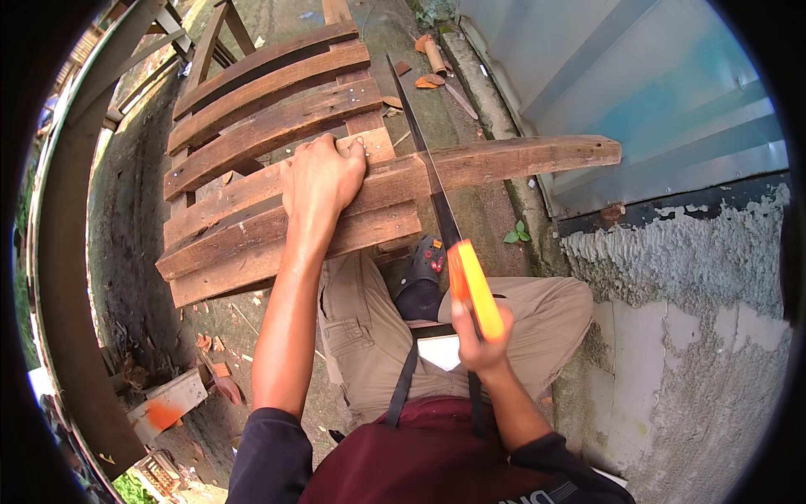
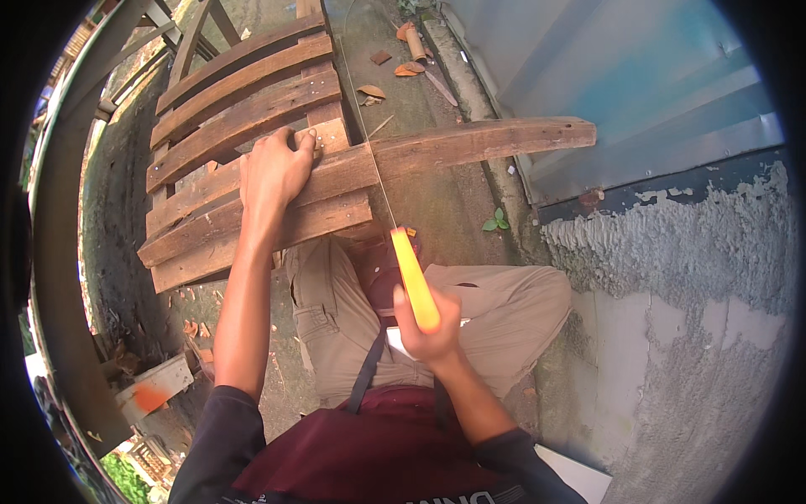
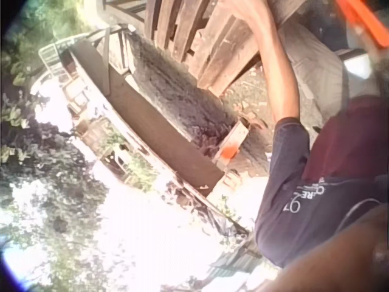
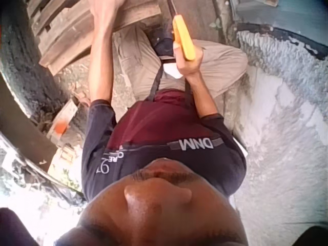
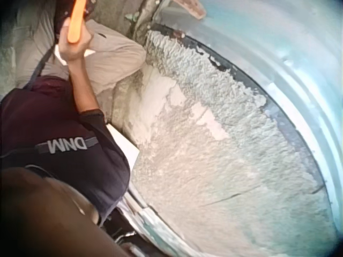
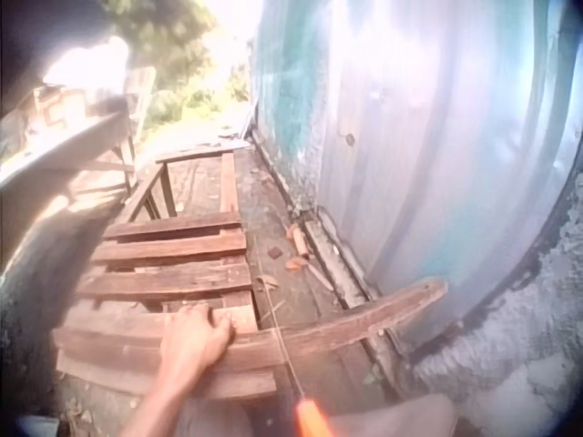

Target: The person sits on the ground and uses a hand saw to cut a wooden plank that is part of a pallet structure. The person holds the plank steady with the left hand and saws with the right hand.

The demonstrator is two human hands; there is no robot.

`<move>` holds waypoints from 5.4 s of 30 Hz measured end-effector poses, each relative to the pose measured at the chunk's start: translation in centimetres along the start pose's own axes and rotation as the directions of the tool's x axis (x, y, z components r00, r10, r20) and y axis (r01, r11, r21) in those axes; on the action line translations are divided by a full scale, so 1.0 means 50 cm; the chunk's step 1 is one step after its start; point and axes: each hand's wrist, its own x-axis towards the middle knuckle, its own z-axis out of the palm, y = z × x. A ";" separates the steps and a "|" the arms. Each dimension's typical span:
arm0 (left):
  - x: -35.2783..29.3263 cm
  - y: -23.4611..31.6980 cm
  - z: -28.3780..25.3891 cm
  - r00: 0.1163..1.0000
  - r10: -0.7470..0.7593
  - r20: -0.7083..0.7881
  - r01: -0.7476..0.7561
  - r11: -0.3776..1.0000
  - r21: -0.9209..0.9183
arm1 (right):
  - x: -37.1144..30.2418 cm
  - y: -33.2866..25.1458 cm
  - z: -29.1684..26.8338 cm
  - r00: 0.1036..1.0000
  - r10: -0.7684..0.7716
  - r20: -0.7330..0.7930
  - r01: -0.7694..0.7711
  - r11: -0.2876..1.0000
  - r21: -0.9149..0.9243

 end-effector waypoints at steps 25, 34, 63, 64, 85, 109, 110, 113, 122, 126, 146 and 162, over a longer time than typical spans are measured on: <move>-0.003 -0.016 -0.009 1.000 -0.003 -0.019 0.001 0.997 -0.071 | -0.164 0.078 -0.032 0.979 -0.198 0.051 0.204 0.965 -0.167; 0.015 -0.005 0.002 1.000 -0.019 0.013 0.019 1.000 -0.016 | 0.058 0.078 0.051 0.952 -0.304 -0.043 0.296 0.946 -0.131; 0.007 -0.004 -0.016 0.998 -0.010 0.059 0.012 0.999 -0.037 | 0.101 0.060 0.074 0.995 -0.060 -0.076 0.070 0.988 0.138; 0.011 -0.002 -0.016 0.998 -0.017 0.067 0.020 0.999 -0.043 | 0.100 0.054 0.072 0.996 -0.035 -0.081 0.044 0.992 0.116; 0.008 0.008 -0.020 0.999 0.009 0.045 -0.007 0.999 -0.046 | 0.121 -0.072 0.067 0.984 0.058 -0.171 -0.086 0.983 -0.162; 0.006 -0.012 -0.004 1.000 0.015 0.014 -0.014 0.997 -0.072 | -0.219 -0.203 -0.086 0.962 0.264 -0.074 -0.273 0.948 -0.165; 0.006 -0.007 -0.004 1.000 0.011 0.000 -0.011 0.998 -0.069 | -0.166 -0.191 -0.068 0.959 0.270 -0.092 -0.275 0.960 -0.055; 0.006 0.002 -0.003 0.999 0.035 0.040 -0.033 0.999 -0.038 | 0.088 -0.075 0.016 0.977 0.180 -0.114 -0.186 0.982 -0.037; 0.001 -0.009 -0.015 1.000 -0.003 -0.003 0.002 0.997 -0.073 | -0.180 -0.157 -0.081 0.993 0.122 -0.003 -0.120 0.970 -0.212; 0.014 0.015 -0.015 1.000 0.010 -0.018 -0.011 0.998 -0.065 | -0.150 -0.191 -0.074 0.975 0.218 -0.047 -0.222 0.970 -0.097; 0.009 0.009 -0.007 1.000 0.005 -0.025 -0.008 0.996 -0.089 | 0.203 -0.091 0.058 0.976 0.209 -0.057 -0.212 0.976 -0.051; 0.013 0.010 -0.008 1.000 0.006 -0.018 -0.008 0.996 -0.091 | 0.189 -0.067 0.067 0.987 0.120 -0.106 -0.127 0.990 -0.055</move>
